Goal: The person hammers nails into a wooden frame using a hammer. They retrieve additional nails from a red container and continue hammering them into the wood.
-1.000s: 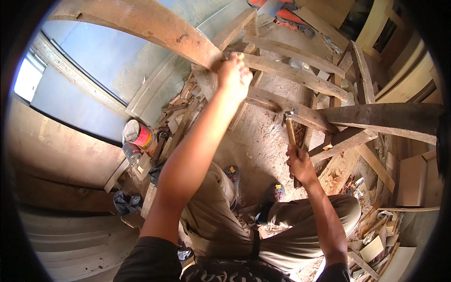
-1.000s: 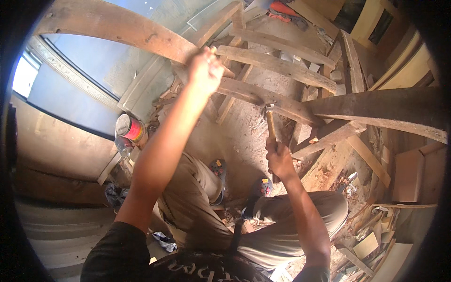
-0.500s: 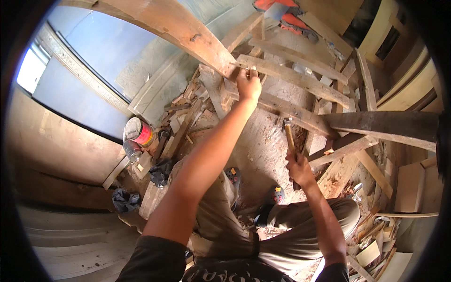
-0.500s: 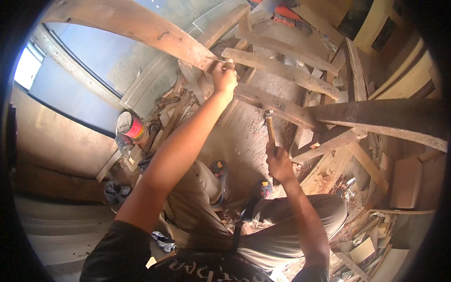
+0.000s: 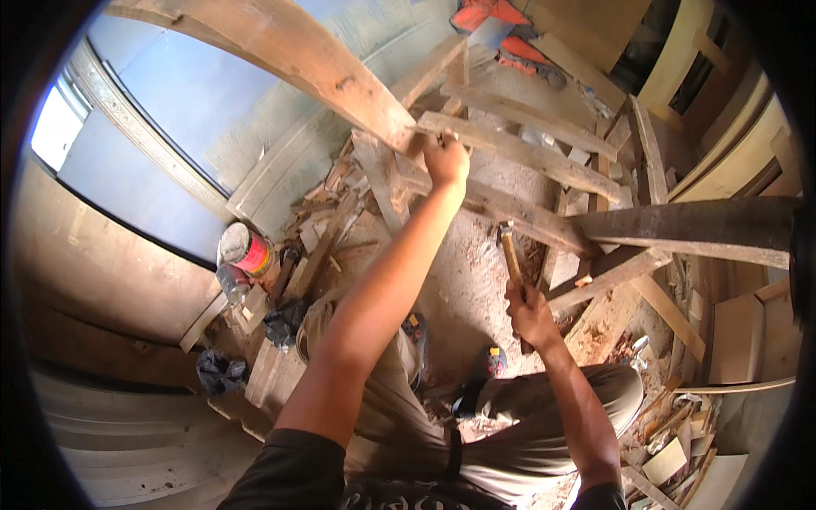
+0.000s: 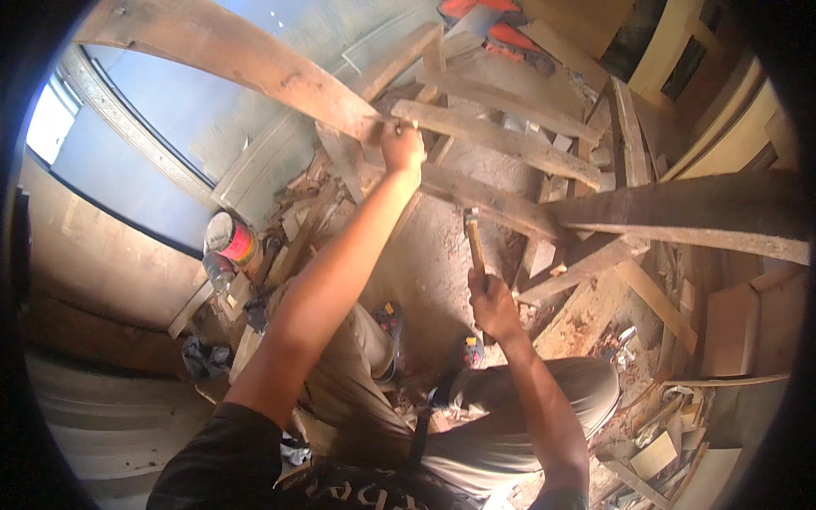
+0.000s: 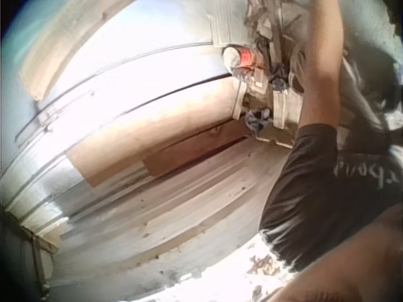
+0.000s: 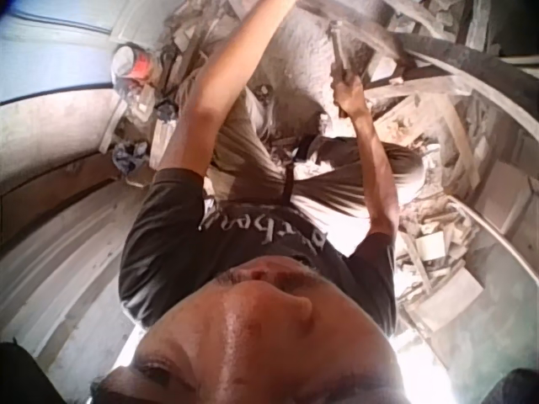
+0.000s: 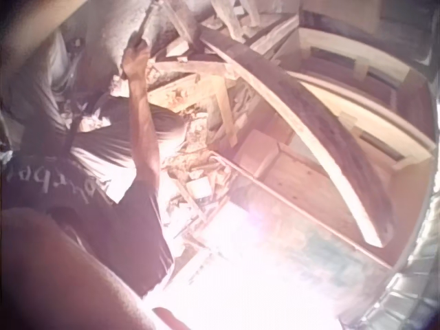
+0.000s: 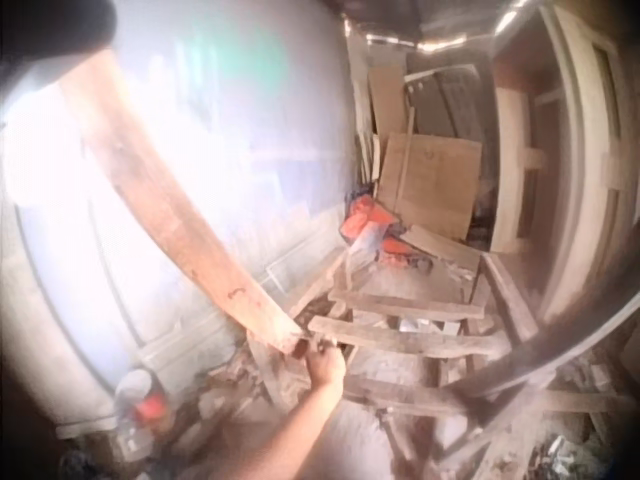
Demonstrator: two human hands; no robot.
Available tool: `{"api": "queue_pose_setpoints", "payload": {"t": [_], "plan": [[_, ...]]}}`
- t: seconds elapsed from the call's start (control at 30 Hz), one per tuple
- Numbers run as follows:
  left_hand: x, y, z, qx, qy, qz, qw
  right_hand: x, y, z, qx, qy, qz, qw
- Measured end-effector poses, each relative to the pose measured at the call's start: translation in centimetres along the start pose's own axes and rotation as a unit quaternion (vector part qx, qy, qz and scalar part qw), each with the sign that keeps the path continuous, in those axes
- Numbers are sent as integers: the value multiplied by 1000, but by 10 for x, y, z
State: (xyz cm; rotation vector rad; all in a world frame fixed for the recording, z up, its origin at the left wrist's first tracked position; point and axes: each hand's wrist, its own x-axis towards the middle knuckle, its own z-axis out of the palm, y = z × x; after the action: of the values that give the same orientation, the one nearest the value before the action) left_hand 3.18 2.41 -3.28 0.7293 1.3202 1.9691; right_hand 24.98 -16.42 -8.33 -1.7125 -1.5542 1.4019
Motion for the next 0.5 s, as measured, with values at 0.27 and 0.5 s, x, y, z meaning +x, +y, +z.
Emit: {"api": "queue_pose_setpoints", "payload": {"t": [0.27,0.5], "plan": [[-3,-7,-16,-32,-8,-90,995,-4,6,-6,-32,18,-14,999],[-9,62,13,-297,-19,-160,941,2,25,-16,-7,30,-17,999]]}}
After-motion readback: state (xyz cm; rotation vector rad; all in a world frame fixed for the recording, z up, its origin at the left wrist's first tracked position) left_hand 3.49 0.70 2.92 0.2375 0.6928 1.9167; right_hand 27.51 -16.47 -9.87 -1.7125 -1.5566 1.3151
